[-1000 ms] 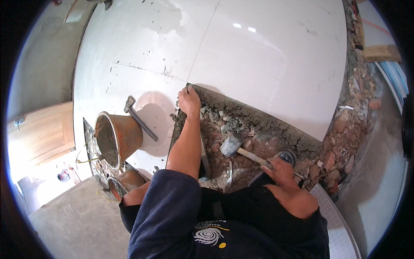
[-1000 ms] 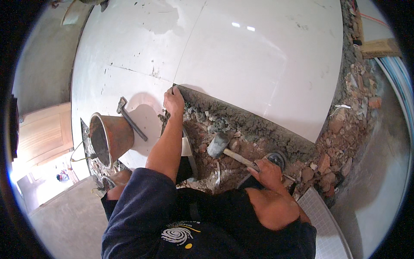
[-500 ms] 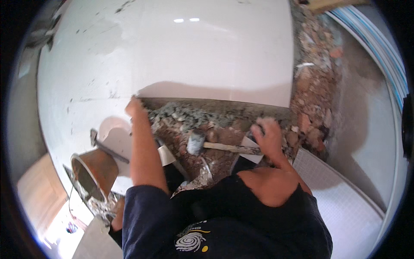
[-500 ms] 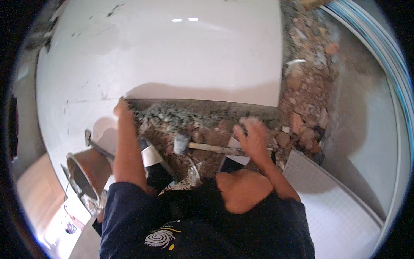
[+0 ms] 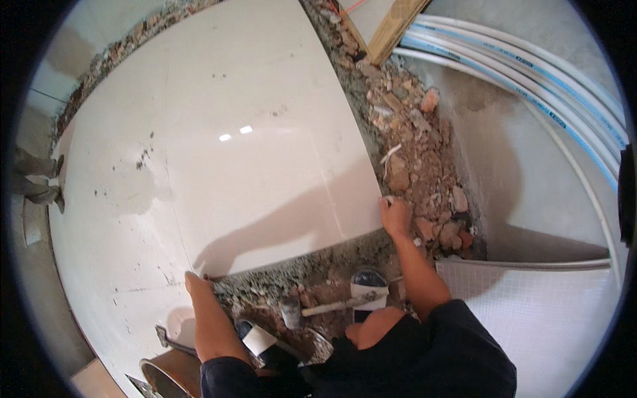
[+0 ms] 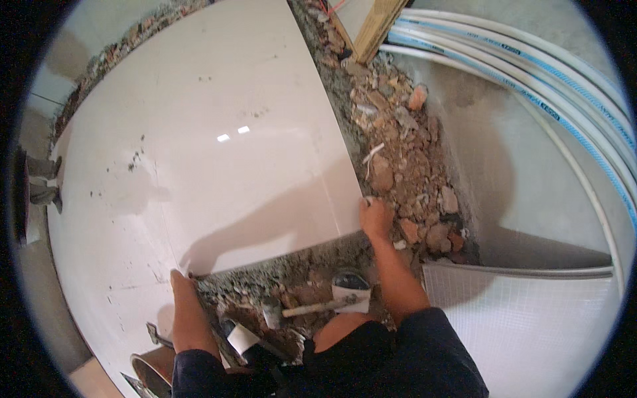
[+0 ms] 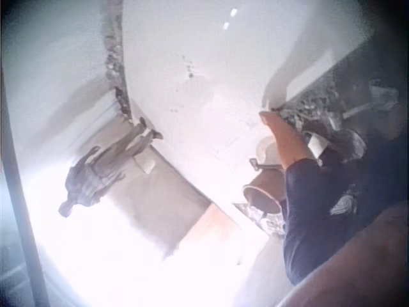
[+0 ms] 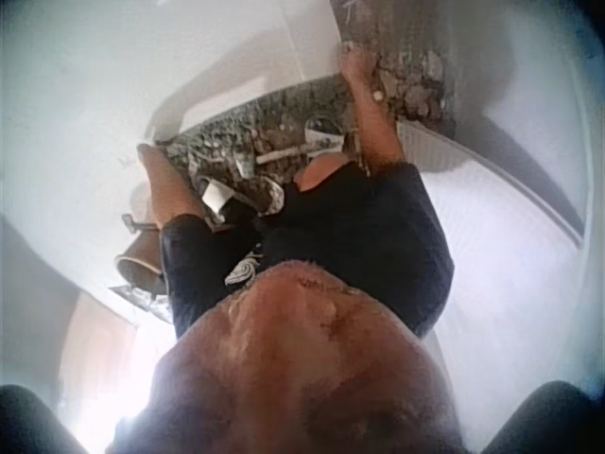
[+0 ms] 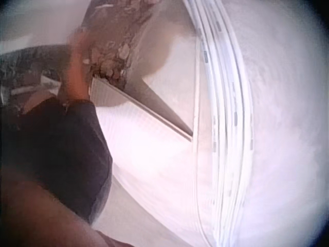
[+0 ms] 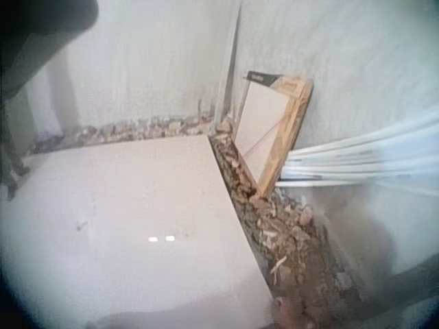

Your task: The person spreads cement on the floor with a trowel, places a white tile, and taps it with a rubber mallet to secure it. The person repeats this process for multiple tiles, ensuring each is properly aligned and set.

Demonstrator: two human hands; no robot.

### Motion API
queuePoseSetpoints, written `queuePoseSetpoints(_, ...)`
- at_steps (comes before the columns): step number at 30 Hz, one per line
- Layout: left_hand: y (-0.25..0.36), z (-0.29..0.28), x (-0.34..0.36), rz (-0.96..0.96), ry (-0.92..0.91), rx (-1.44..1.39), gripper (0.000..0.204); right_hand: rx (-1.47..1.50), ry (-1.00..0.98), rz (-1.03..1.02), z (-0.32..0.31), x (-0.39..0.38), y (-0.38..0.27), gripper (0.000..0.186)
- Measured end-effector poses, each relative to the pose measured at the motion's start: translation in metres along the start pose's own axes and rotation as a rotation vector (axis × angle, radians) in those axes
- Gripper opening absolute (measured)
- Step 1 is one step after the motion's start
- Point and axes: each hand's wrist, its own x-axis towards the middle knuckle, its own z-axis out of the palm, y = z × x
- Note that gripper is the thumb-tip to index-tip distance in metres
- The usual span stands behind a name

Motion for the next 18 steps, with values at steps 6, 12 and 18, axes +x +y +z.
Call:
queuePoseSetpoints(6,-0.003,0.011,-0.019,0.056,0.028,0.126,0.046,0.006,-0.073,0.136,-0.001,0.005,-0.01,0.038)
queuePoseSetpoints(12,-0.015,0.0,-0.017,0.157,0.018,-0.058,0.062,0.023,-0.042,0.3,-0.007,0.004,-0.024,0.04)
queuePoseSetpoints(18,-0.02,-0.014,-0.031,0.106,0.08,0.05,0.061,0.004,-0.05,0.301,-0.006,0.008,-0.023,0.049)
